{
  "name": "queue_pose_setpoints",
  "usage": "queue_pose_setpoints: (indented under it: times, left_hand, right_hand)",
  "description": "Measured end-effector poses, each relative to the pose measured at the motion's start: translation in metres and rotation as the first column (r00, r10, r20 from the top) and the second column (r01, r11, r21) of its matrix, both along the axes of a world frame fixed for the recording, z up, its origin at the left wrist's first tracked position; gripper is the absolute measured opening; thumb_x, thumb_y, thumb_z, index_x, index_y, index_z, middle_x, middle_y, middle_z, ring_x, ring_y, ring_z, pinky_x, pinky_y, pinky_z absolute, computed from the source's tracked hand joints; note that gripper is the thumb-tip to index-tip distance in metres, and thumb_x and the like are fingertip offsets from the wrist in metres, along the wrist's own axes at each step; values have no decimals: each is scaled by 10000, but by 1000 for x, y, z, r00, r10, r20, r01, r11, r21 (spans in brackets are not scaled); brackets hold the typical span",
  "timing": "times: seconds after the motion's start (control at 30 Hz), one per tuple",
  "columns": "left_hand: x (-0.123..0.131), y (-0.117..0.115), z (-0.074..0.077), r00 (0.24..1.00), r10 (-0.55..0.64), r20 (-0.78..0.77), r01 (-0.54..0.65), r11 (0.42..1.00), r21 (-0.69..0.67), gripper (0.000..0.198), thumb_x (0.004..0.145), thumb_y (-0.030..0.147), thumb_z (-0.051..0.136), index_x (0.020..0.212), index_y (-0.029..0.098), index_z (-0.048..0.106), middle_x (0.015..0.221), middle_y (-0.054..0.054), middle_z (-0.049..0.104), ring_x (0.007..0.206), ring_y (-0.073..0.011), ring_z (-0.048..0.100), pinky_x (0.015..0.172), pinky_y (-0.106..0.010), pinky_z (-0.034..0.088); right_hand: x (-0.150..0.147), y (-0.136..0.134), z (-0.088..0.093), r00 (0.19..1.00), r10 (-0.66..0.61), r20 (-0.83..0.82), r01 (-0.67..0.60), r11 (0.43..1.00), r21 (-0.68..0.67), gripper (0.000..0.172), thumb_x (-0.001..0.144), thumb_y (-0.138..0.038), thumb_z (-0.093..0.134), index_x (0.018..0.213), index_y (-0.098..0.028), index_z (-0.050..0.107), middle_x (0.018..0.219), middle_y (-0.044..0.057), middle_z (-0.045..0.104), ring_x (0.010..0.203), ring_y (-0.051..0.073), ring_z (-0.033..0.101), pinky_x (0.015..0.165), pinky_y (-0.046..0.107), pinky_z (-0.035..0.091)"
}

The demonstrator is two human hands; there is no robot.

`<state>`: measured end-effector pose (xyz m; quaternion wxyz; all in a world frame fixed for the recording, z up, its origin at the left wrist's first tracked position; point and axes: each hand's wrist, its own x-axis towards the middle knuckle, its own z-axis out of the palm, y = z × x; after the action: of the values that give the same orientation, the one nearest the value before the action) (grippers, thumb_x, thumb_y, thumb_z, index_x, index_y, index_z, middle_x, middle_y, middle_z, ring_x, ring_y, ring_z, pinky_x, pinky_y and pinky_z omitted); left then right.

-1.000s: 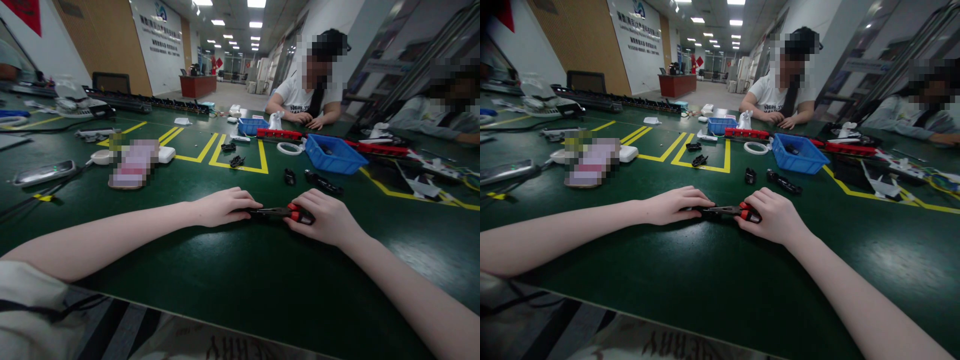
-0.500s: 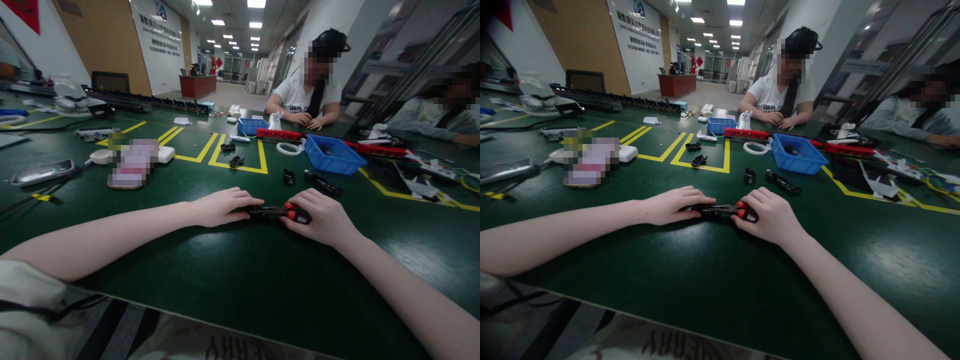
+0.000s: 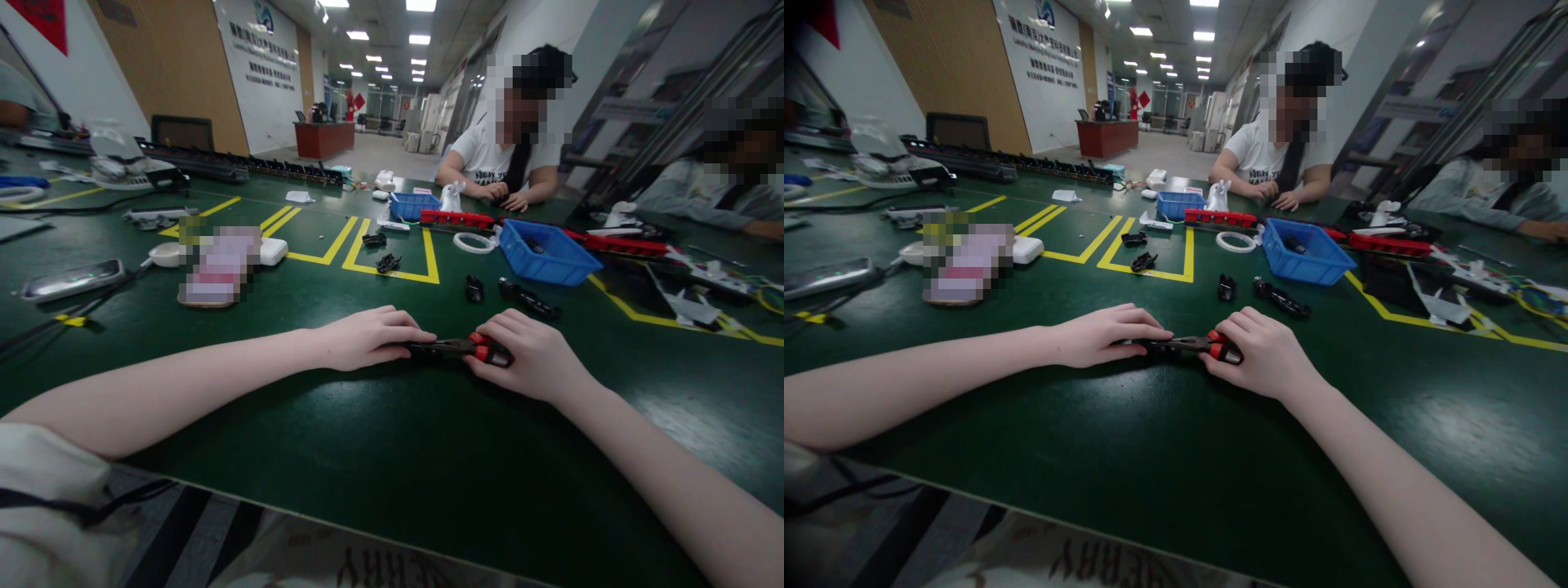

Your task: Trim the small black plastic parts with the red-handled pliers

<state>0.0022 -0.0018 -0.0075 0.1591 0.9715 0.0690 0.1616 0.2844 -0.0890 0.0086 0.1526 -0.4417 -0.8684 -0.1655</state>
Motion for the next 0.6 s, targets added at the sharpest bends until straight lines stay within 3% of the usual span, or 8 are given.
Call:
queue_pose_setpoints:
  times: [0.6]
  left_hand:
    - [0,1,-1,1000,15,-8,-15,1000,-6,449,980,245,488,1423,195,430,1265,-118,569,1099,-236,529,945,-387,453]
  right_hand:
    - [-6,0,-2,997,-23,-68,23,1000,-6,269,841,-432,610,857,-165,632,815,79,665,740,203,593,615,324,491]
